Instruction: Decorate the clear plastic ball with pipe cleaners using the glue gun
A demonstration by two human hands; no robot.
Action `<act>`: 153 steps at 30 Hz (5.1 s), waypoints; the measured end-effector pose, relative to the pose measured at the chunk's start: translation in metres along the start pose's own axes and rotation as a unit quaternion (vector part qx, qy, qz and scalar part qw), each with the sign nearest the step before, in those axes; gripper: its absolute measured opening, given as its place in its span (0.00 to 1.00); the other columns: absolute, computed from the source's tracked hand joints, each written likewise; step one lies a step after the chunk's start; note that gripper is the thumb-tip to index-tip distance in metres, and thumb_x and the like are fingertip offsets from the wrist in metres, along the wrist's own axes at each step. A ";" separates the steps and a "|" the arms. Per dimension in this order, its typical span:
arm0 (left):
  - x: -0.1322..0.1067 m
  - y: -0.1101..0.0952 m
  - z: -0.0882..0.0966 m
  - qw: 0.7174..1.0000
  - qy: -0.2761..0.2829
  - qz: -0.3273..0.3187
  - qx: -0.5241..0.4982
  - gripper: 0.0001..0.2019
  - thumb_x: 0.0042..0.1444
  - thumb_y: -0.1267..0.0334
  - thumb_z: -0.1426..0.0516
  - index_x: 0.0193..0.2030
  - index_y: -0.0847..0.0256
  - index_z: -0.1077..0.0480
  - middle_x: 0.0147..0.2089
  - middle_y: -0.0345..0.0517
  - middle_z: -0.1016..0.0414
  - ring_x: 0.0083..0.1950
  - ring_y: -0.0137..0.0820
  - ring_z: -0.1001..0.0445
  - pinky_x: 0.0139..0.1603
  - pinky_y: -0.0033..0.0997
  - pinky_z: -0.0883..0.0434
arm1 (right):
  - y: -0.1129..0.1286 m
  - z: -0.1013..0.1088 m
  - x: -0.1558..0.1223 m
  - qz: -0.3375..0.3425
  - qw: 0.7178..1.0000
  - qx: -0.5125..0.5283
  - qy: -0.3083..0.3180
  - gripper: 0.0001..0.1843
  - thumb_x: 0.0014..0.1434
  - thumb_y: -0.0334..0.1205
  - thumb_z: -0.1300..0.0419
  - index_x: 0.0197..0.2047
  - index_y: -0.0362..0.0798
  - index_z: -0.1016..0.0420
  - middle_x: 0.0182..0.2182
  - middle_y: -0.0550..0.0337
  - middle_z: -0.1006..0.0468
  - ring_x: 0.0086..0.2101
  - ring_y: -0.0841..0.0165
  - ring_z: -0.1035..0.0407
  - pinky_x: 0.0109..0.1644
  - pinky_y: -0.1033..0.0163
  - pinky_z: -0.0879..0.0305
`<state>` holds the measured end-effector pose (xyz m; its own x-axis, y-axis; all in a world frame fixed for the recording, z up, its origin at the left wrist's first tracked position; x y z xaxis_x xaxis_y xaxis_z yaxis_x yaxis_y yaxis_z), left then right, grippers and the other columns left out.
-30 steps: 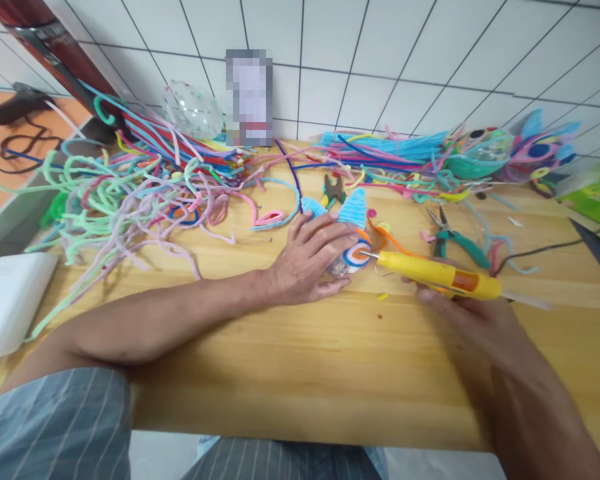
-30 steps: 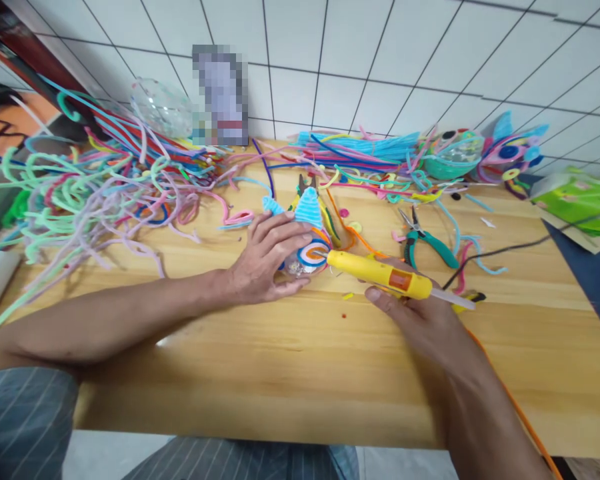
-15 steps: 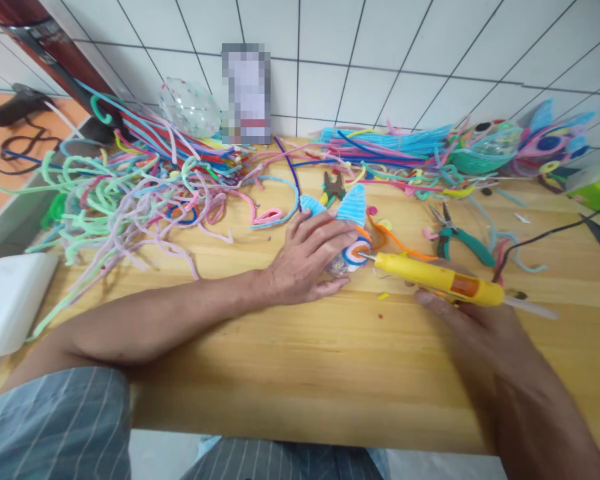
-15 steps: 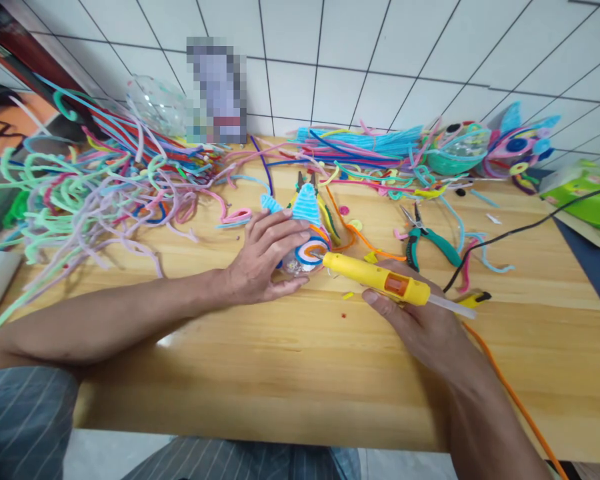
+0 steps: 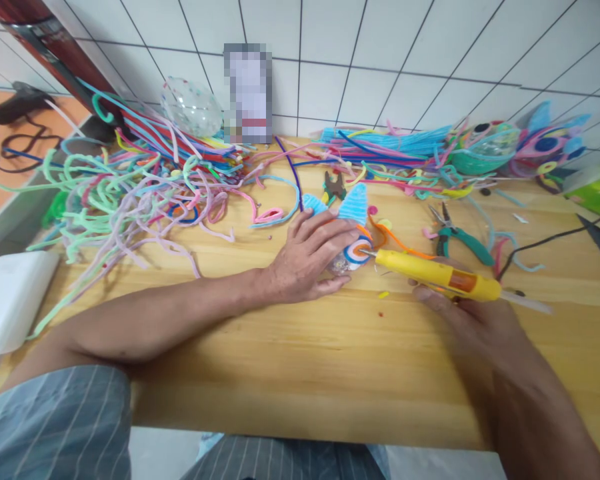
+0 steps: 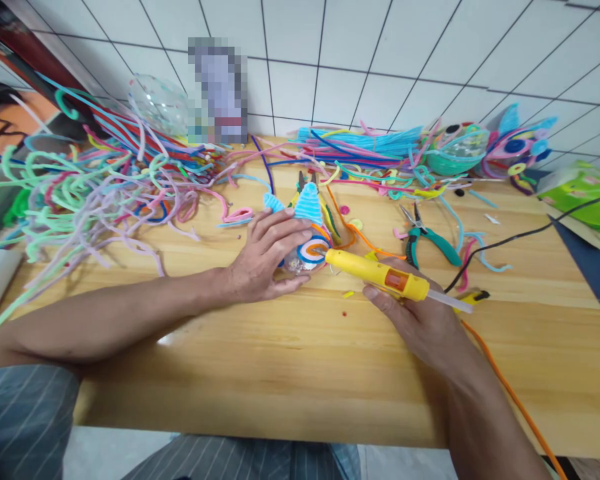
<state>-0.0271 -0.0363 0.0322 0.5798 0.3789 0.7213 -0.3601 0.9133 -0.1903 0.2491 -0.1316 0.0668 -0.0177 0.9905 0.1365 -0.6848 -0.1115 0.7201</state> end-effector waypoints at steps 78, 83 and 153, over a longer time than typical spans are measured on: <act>-0.001 0.001 -0.001 1.000 0.025 0.000 0.008 0.32 0.69 0.48 0.39 0.74 0.57 0.37 0.70 0.57 0.24 0.77 0.49 0.34 0.80 0.56 0.44 | 0.000 0.013 0.005 -0.002 0.999 -0.040 0.000 0.14 0.63 0.57 0.36 0.40 0.57 0.19 0.31 0.64 0.18 0.39 0.56 0.18 0.47 0.51 0.18; -0.001 0.001 -0.001 0.999 0.033 0.003 0.013 0.32 0.69 0.46 0.40 0.74 0.56 0.37 0.70 0.57 0.24 0.78 0.49 0.34 0.80 0.56 0.45 | 0.004 0.010 0.005 -0.001 1.000 -0.026 0.002 0.14 0.64 0.56 0.36 0.44 0.57 0.18 0.36 0.64 0.14 0.39 0.57 0.18 0.47 0.53 0.18; 0.000 0.000 -0.002 0.998 0.052 0.024 0.019 0.30 0.68 0.47 0.40 0.72 0.55 0.34 0.70 0.56 0.24 0.78 0.50 0.34 0.79 0.59 0.43 | 0.018 0.011 0.010 -0.016 0.999 -0.045 0.013 0.18 0.62 0.62 0.38 0.35 0.56 0.21 0.30 0.60 0.18 0.36 0.55 0.20 0.46 0.50 0.18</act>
<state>-0.0260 -0.0356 0.0309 0.6326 0.4376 0.6390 -0.4160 0.8879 -0.1961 0.2446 -0.1243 0.0885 -0.0123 0.9954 0.0955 -0.7485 -0.0725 0.6591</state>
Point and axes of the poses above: each hand's wrist, its own x-axis towards the middle knuckle, its own z-axis out of the back of the hand, y = z × x, the point moved 3 cm from there along x, towards the middle knuckle
